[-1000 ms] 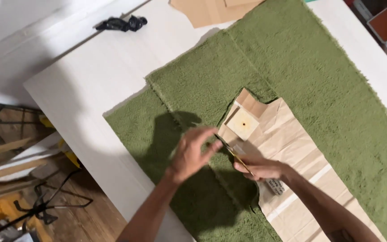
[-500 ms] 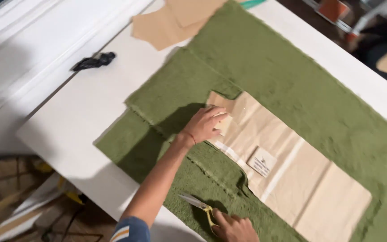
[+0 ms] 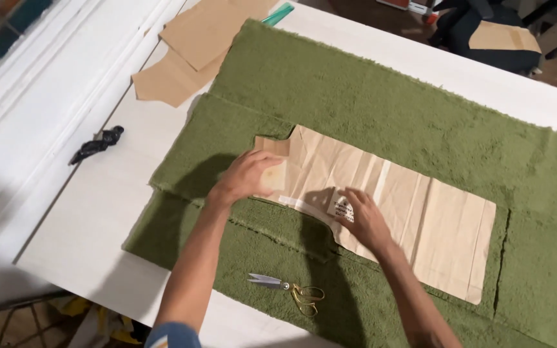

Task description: Cutting out a garment piece from green fuzzy fabric using a paper pattern and fabric shears.

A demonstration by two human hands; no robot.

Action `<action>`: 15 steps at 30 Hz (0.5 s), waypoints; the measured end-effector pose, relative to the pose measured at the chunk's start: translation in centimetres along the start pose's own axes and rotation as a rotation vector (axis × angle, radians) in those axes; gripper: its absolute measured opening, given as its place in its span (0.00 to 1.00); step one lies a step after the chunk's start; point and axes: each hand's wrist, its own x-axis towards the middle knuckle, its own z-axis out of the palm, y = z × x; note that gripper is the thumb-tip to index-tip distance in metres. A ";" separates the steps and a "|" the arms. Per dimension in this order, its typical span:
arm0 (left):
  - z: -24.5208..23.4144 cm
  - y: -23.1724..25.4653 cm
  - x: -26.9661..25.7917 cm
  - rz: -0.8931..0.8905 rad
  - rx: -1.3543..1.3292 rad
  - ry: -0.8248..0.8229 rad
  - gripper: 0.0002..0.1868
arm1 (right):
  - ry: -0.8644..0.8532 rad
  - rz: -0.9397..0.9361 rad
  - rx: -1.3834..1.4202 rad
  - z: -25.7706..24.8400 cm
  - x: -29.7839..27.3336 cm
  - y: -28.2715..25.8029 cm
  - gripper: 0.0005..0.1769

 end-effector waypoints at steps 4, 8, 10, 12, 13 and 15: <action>-2.4 2.7 -8.6 -0.238 -0.001 -0.169 0.46 | -0.199 0.111 -0.179 -1.5 2.2 -1.5 0.55; -1.3 1.4 -16.2 -0.490 0.012 -0.295 0.46 | -0.190 0.111 -0.136 -1.3 1.9 -1.5 0.52; -1.1 1.3 -18.3 -0.535 0.058 -0.347 0.47 | -0.130 0.107 -0.098 -1.2 0.7 -1.5 0.51; -0.5 1.0 -19.3 -0.588 0.062 -0.334 0.47 | -0.126 0.068 -0.125 -1.7 -1.1 -2.1 0.52; -1.0 1.7 -18.8 -0.574 0.069 -0.338 0.47 | -0.116 0.080 -0.124 -1.9 -2.8 -3.0 0.52; -1.6 3.3 -17.9 -0.586 0.196 -0.372 0.49 | -0.124 -0.005 0.009 -2.2 -7.0 -4.8 0.50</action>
